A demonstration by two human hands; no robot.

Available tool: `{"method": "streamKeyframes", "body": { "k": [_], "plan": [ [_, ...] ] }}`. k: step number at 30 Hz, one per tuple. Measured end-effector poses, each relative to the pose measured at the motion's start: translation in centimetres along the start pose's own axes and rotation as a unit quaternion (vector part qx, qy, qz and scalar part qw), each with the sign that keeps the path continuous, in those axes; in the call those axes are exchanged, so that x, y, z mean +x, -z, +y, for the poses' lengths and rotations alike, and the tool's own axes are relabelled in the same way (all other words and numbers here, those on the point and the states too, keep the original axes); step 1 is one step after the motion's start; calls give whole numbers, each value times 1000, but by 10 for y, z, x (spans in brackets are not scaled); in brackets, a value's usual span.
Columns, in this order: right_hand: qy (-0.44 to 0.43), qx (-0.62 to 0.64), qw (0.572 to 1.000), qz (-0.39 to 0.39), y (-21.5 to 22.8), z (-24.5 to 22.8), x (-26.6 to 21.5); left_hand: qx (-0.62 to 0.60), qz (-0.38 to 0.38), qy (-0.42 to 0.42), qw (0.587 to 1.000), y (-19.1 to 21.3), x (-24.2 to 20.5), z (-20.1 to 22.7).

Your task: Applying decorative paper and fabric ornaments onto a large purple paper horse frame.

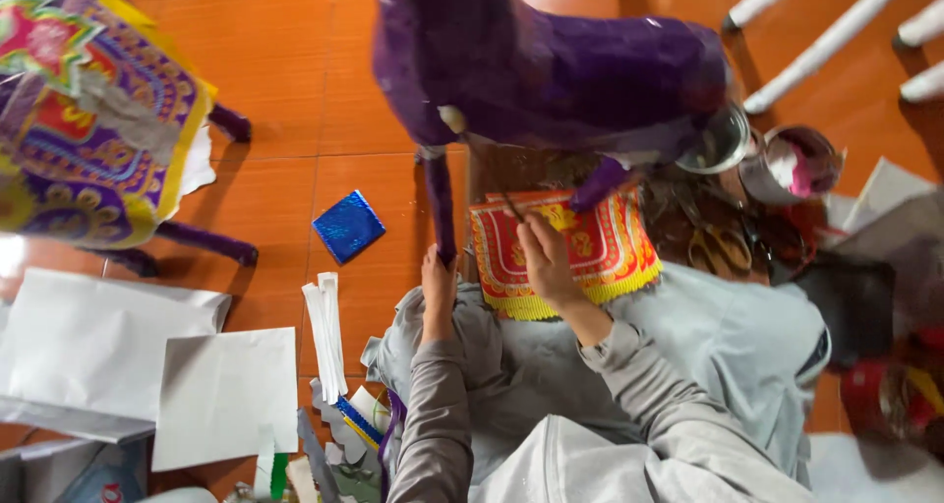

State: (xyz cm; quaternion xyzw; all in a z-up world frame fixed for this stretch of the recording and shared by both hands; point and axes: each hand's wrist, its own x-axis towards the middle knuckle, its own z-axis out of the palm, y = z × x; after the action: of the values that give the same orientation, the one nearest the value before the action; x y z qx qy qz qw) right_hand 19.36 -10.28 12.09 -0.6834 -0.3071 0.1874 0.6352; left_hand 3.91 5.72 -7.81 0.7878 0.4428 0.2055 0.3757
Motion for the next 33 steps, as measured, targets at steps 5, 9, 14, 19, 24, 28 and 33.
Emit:
{"method": "streamKeyframes", "body": {
  "k": [5, 9, 14, 19, 24, 28, 33],
  "plan": [
    [-1, -20, 989, 150, 56, 92, -37, -32, -11, -4, 999, -6, 2, -9],
    [-88, -10, 955, 283, 98, 93, -42, -5, -10, -11, 1000, -7, -1, -9],
    [-46, -117, 978, 165, 55, 62, -29, 20, -8, -14, 1000, -11, 2, -2],
    [140, -126, 980, 61, -20, 19, 1, 28, -2, -4, 1000, -8, -2, -3],
    [72, -45, 996, -34, -22, -5, 18, 26, -25, -2, 999, -5, -1, 0],
    [117, -136, 982, 57, 44, 68, -10, 15, -28, -8, 999, -6, -2, -5],
    [-71, 57, 962, 258, 111, 72, -34, 19, -13, -5, 1000, -6, -1, 4]
  ]
}}
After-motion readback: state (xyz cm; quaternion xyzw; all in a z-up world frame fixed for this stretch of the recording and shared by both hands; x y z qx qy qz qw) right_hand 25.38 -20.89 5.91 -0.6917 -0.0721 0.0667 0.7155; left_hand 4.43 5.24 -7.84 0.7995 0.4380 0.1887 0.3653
